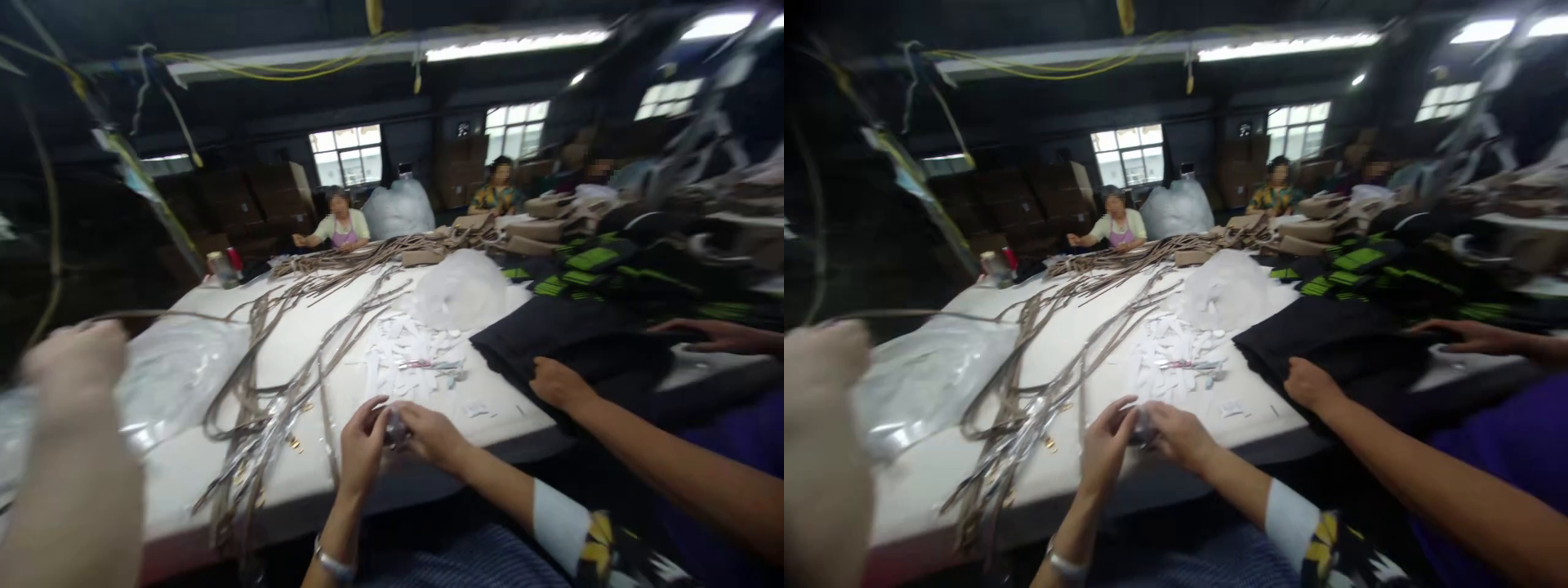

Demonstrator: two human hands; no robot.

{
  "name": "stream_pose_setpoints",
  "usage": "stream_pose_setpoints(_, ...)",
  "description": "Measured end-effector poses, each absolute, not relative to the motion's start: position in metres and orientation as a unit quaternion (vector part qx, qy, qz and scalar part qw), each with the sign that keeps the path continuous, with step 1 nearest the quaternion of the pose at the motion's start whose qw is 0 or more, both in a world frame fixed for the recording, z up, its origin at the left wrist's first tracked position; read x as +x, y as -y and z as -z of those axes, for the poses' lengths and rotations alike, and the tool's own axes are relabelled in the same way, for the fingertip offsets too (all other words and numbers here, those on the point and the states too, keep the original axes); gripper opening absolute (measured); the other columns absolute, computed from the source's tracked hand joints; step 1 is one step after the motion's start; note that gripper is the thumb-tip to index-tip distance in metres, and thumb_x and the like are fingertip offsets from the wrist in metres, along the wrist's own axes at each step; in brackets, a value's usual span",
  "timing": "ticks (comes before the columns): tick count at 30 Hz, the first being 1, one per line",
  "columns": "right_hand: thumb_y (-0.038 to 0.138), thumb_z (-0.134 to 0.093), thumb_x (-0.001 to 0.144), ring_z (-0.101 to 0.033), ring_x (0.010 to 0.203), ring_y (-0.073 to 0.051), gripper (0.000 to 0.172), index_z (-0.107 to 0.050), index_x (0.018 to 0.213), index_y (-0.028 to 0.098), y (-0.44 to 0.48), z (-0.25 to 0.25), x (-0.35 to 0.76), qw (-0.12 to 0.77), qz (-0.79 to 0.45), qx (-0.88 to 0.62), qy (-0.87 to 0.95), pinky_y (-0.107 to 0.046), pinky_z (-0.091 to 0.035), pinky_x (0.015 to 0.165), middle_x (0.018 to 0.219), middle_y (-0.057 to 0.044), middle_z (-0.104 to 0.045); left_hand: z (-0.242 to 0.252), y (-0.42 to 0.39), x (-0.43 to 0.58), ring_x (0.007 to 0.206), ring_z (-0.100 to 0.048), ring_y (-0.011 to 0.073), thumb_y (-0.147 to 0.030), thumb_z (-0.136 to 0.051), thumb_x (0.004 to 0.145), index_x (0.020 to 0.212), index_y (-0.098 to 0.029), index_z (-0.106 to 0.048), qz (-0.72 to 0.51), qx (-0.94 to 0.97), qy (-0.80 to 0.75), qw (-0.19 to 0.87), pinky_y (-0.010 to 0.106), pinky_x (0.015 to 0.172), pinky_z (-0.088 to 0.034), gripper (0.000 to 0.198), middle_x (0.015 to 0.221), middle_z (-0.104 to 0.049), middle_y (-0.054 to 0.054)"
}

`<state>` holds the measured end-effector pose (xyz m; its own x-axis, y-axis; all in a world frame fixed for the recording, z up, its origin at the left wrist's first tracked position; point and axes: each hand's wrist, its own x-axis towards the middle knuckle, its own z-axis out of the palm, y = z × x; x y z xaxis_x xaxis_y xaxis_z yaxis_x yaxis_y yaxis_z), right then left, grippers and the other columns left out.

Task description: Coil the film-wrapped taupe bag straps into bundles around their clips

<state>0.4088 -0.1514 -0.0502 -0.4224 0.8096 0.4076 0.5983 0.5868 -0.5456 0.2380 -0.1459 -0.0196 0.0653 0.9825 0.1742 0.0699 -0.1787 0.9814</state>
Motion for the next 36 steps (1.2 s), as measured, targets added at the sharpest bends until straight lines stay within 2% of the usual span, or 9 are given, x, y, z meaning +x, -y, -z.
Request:
stream_pose_setpoints(5,0.029,-0.074,0.075,-0.064,0.088,-0.020,0.019,-0.070,0.090,0.019,0.134,0.040,0.404,0.312,-0.144,-0.459,0.819,-0.027,-0.049,0.077,0.091,-0.004,-0.072,0.012,0.141,0.235,0.101,-0.068,0.0269,-0.046,-0.073,0.073,0.108,-0.018,-0.070,-0.510,0.545,-0.515,0.422,0.035,0.088,-0.056,0.046,0.104,-0.074,0.008)
stream_pose_setpoints(10,0.036,-0.074,0.078,-0.060,0.062,-0.015,0.024,-0.066,0.071,0.014,0.116,0.000,0.480,0.430,-0.139,-0.574,0.683,-0.028,-0.049,0.061,0.067,0.001,-0.064,-0.022,0.153,0.236,0.101,-0.068,0.0253,-0.050,-0.070,0.075,0.113,-0.021,-0.068,-0.535,0.563,-0.467,0.422,0.031,0.081,-0.059,0.048,0.110,-0.072,0.007)
stream_pose_setpoints(12,0.038,-0.061,0.091,-0.064,0.073,-0.016,0.026,-0.065,0.093,0.012,0.101,-0.036,0.535,0.505,-0.115,-0.616,0.593,-0.031,-0.054,0.067,0.087,-0.001,-0.066,-0.026,0.157,0.235,0.097,-0.069,0.0261,-0.051,-0.070,0.074,0.106,-0.020,-0.071,-0.534,0.572,-0.460,0.420,0.030,0.076,-0.060,0.045,0.110,-0.072,0.008)
stream_pose_setpoints(15,0.035,-0.057,0.094,-0.063,0.096,-0.021,0.032,-0.057,0.119,0.015,0.082,-0.103,0.616,0.618,-0.052,-0.630,0.468,-0.040,-0.055,0.081,0.115,-0.008,-0.062,-0.020,0.158,0.232,0.093,-0.070,0.0276,-0.052,-0.071,0.072,0.101,-0.019,-0.073,-0.524,0.578,-0.454,0.430,0.030,0.071,-0.061,0.044,0.107,-0.073,0.009)
stream_pose_setpoints(20,0.032,-0.049,0.096,-0.065,0.101,-0.018,0.041,-0.047,0.134,0.018,0.077,-0.149,0.642,0.696,-0.040,-0.605,0.385,-0.036,-0.056,0.085,0.135,-0.014,-0.052,0.006,0.154,0.222,0.094,-0.070,0.0267,-0.047,-0.068,0.077,0.103,-0.020,-0.072,-0.523,0.578,-0.463,0.423,0.031,0.073,-0.060,0.038,0.107,-0.073,0.009)
stream_pose_setpoints(25,0.032,-0.069,0.079,-0.070,0.082,-0.022,0.029,-0.072,0.101,0.013,0.095,-0.075,0.542,0.611,-0.241,-0.578,0.484,-0.033,-0.057,0.075,0.098,-0.012,-0.073,0.024,0.152,0.196,0.099,-0.068,0.0232,-0.032,-0.058,0.087,0.104,-0.019,-0.071,-0.513,0.613,-0.520,0.301,0.033,0.080,-0.057,0.026,0.106,-0.073,0.009)
stream_pose_setpoints(27,0.035,-0.074,0.072,-0.071,0.073,-0.023,0.030,-0.076,0.096,0.017,0.107,-0.042,0.508,0.485,-0.315,-0.588,0.566,-0.034,-0.058,0.072,0.087,-0.009,-0.076,0.027,0.145,0.171,0.102,-0.067,0.0217,-0.024,-0.054,0.089,0.108,-0.019,-0.069,-0.485,0.625,-0.571,0.220,0.032,0.081,-0.056,0.026,0.111,-0.071,0.009)
stream_pose_setpoints(32,0.046,-0.060,0.081,-0.072,0.082,-0.025,0.040,-0.073,0.108,0.019,0.130,0.012,0.446,0.301,-0.387,-0.522,0.698,-0.035,-0.057,0.076,0.100,-0.009,-0.075,0.016,0.127,0.104,0.117,-0.057,0.0213,-0.016,-0.053,0.089,0.116,-0.017,-0.065,-0.340,0.611,-0.715,0.023,0.034,0.102,-0.043,0.029,0.123,-0.065,0.010)
stream_pose_setpoints(36,0.045,-0.053,0.084,-0.072,0.080,-0.023,0.038,-0.073,0.100,0.018,0.142,0.032,0.403,0.260,-0.420,-0.474,0.729,-0.031,-0.057,0.070,0.095,-0.008,-0.076,0.011,0.111,0.091,0.100,-0.064,0.0231,-0.033,-0.050,0.093,0.099,-0.016,-0.072,-0.263,0.620,-0.738,0.051,0.033,0.088,-0.047,0.028,0.101,-0.072,0.012)
